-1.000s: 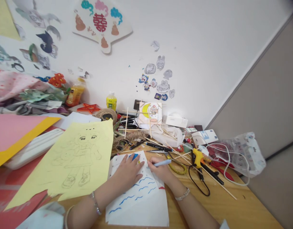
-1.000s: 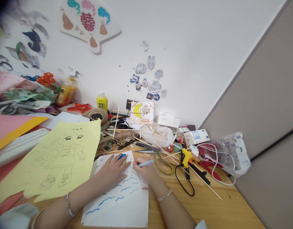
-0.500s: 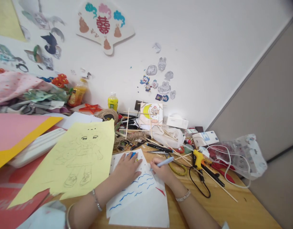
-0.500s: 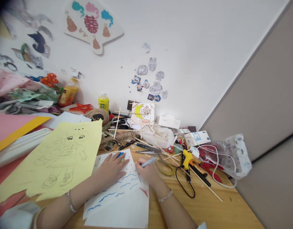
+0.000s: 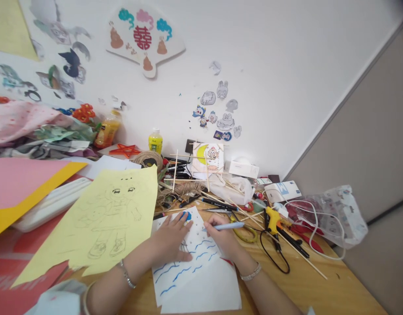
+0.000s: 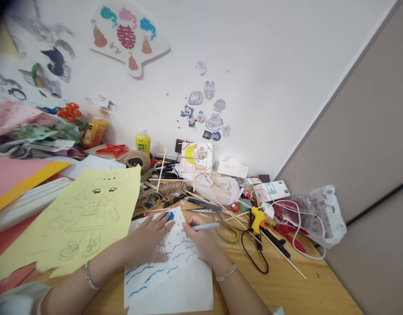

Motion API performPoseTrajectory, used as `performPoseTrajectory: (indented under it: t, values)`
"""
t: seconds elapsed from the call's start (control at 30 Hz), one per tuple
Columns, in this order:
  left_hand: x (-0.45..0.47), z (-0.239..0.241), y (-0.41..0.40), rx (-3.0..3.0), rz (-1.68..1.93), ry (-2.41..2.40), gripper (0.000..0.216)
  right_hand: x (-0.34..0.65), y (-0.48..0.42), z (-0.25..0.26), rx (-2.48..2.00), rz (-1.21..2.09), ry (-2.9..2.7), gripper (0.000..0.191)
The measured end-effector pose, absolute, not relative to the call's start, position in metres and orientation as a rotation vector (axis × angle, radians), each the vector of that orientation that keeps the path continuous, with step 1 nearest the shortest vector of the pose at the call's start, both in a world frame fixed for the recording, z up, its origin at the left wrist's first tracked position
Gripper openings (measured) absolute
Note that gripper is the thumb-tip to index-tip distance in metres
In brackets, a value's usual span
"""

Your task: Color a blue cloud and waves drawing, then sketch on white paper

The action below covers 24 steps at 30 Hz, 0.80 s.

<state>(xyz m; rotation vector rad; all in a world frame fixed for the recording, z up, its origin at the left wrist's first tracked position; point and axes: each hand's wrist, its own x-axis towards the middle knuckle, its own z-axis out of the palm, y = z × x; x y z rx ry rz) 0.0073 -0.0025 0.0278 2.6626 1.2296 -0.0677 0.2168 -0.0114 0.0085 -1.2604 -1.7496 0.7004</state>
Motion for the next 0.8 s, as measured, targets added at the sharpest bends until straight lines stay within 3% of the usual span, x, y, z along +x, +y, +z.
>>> performPoseTrajectory:
  t: [0.23, 0.47, 0.8]
  values:
    - [0.012, 0.031, 0.0, 2.621, -0.01, 1.419, 0.082, 0.217, -0.008, 0.002, -1.266, 0.665, -1.7, 0.033]
    - [0.005, 0.033, 0.011, 2.574, 0.271, 1.636, 0.043, 0.223, 0.001, 0.004, -1.293, 0.674, -1.429, 0.025]
    - [0.001, 0.038, 0.012, 2.489, 0.623, 1.365, 0.032, 0.227, 0.006, -0.007, -1.252, 0.506, -1.521, 0.018]
